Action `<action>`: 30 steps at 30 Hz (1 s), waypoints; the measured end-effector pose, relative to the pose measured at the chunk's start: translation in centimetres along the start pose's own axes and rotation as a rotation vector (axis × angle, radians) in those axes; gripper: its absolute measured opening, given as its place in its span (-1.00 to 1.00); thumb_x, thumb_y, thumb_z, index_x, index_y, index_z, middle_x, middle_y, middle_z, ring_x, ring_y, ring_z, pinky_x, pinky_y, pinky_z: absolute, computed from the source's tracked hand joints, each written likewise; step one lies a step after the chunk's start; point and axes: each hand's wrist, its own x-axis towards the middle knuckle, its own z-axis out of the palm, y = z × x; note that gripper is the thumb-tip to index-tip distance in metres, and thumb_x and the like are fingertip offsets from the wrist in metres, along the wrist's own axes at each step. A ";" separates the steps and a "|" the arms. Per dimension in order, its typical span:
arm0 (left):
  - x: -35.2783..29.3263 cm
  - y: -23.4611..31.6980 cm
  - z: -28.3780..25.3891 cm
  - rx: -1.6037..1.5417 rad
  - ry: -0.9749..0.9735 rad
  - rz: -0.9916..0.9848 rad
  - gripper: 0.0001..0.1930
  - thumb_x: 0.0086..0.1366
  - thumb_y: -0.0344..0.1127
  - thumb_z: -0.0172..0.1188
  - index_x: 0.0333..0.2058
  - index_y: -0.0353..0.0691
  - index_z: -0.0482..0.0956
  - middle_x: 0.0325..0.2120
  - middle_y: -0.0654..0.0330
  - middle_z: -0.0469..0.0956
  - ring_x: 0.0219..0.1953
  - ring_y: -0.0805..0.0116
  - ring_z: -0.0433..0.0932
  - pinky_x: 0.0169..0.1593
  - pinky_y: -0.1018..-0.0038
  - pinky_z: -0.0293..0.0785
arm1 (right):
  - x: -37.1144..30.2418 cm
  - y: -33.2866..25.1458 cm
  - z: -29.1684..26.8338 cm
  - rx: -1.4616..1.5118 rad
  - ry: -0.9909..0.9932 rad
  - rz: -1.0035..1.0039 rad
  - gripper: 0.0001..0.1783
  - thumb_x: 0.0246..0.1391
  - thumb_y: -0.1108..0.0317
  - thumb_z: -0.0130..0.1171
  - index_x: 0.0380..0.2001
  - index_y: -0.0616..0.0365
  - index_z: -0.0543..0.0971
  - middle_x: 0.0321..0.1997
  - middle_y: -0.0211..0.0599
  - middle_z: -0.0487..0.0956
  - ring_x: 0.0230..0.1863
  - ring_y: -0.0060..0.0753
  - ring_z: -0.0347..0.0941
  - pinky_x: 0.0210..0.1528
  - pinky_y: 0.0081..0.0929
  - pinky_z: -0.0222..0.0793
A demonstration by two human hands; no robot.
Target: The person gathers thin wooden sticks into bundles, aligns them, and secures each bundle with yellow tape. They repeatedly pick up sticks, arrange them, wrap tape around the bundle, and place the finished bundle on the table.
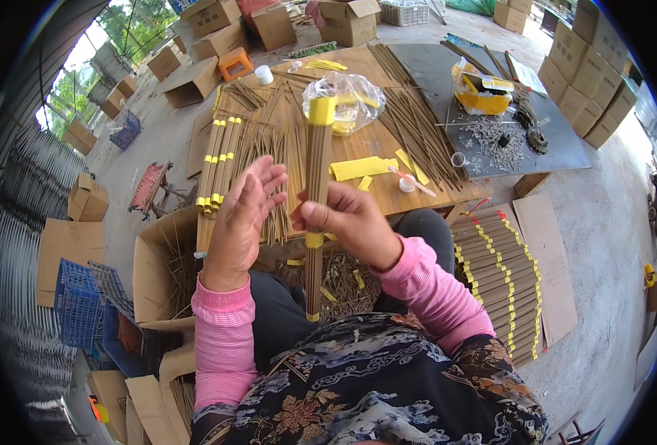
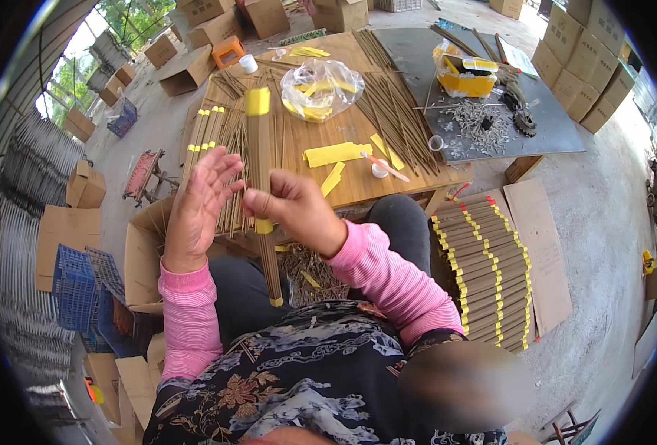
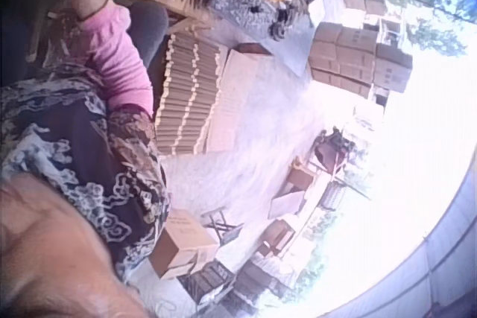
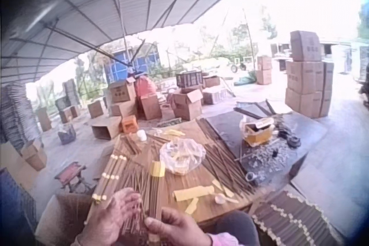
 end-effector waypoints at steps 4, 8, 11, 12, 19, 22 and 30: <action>-2.4 -2.2 -0.4 -0.173 -0.243 -0.431 -0.50 0.29 -0.02 -0.09 -0.05 -0.40 0.34 -0.26 0.12 0.47 -0.15 0.44 0.43 0.01 0.54 0.28 | 0.5 -2.9 -2.2 0.137 0.092 0.091 -0.72 0.13 0.29 -0.01 -0.20 0.30 0.41 -0.30 -0.19 0.53 -0.28 -0.38 0.50 -0.21 -0.49 0.43; -3.4 -2.6 1.7 -0.150 -0.491 -0.492 -0.55 0.26 -0.08 -0.01 -0.10 -0.40 0.35 -0.39 0.15 0.50 -0.28 0.43 0.48 -0.13 0.54 0.38 | 0.4 -3.2 -2.9 0.167 0.145 0.095 -0.69 0.13 0.26 -0.01 -0.19 0.31 0.41 -0.26 -0.15 0.52 -0.25 -0.35 0.50 -0.17 -0.44 0.44; -3.4 -2.6 2.4 -0.160 -0.459 -0.479 -0.61 0.24 -0.16 0.05 -0.14 -0.41 0.36 -0.44 0.18 0.49 -0.34 0.42 0.48 -0.15 0.53 0.38 | -0.1 -3.5 -3.0 0.242 0.143 0.049 -0.67 0.13 0.25 -0.02 -0.16 0.30 0.40 -0.22 -0.13 0.51 -0.20 -0.35 0.48 -0.11 -0.43 0.40; -3.4 -2.7 2.6 -0.184 -0.422 -0.465 -0.66 0.22 -0.22 0.07 -0.17 -0.41 0.37 -0.48 0.17 0.49 -0.36 0.40 0.49 -0.15 0.51 0.39 | -0.5 -3.8 -3.2 0.230 0.114 0.051 -0.67 0.13 0.24 -0.01 -0.16 0.29 0.40 -0.21 -0.14 0.51 -0.18 -0.36 0.48 -0.09 -0.43 0.39; -2.4 -3.0 6.9 -0.030 -0.474 -0.414 -0.47 0.19 -0.08 0.10 -0.07 -0.46 0.30 -0.35 0.08 0.51 -0.25 0.36 0.49 -0.05 0.47 0.35 | -5.2 -3.6 -5.9 0.260 0.140 0.029 -0.70 0.03 0.32 0.13 -0.18 0.22 0.44 -0.29 -0.31 0.54 -0.31 -0.55 0.46 -0.20 -0.57 0.38; -2.9 -3.8 8.4 0.034 -0.375 -0.282 -0.40 0.21 -0.06 0.07 0.04 -0.45 0.19 -0.23 -0.01 0.47 -0.21 0.28 0.49 0.01 0.42 0.32 | -8.7 -6.1 -9.8 0.144 0.286 -0.078 -0.74 0.04 0.31 0.12 -0.23 0.21 0.46 -0.31 -0.34 0.55 -0.32 -0.56 0.47 -0.23 -0.60 0.39; -1.5 -7.5 5.7 0.041 -0.213 -0.530 -0.60 0.27 -0.25 -0.02 -0.03 -0.43 0.25 -0.29 -0.04 0.48 -0.27 0.20 0.53 -0.14 0.39 0.47 | -30.3 -5.5 -26.4 -0.097 1.325 -0.113 -0.64 0.04 0.37 0.08 -0.12 0.34 0.36 -0.30 -0.27 0.49 -0.30 -0.46 0.47 -0.24 -0.50 0.48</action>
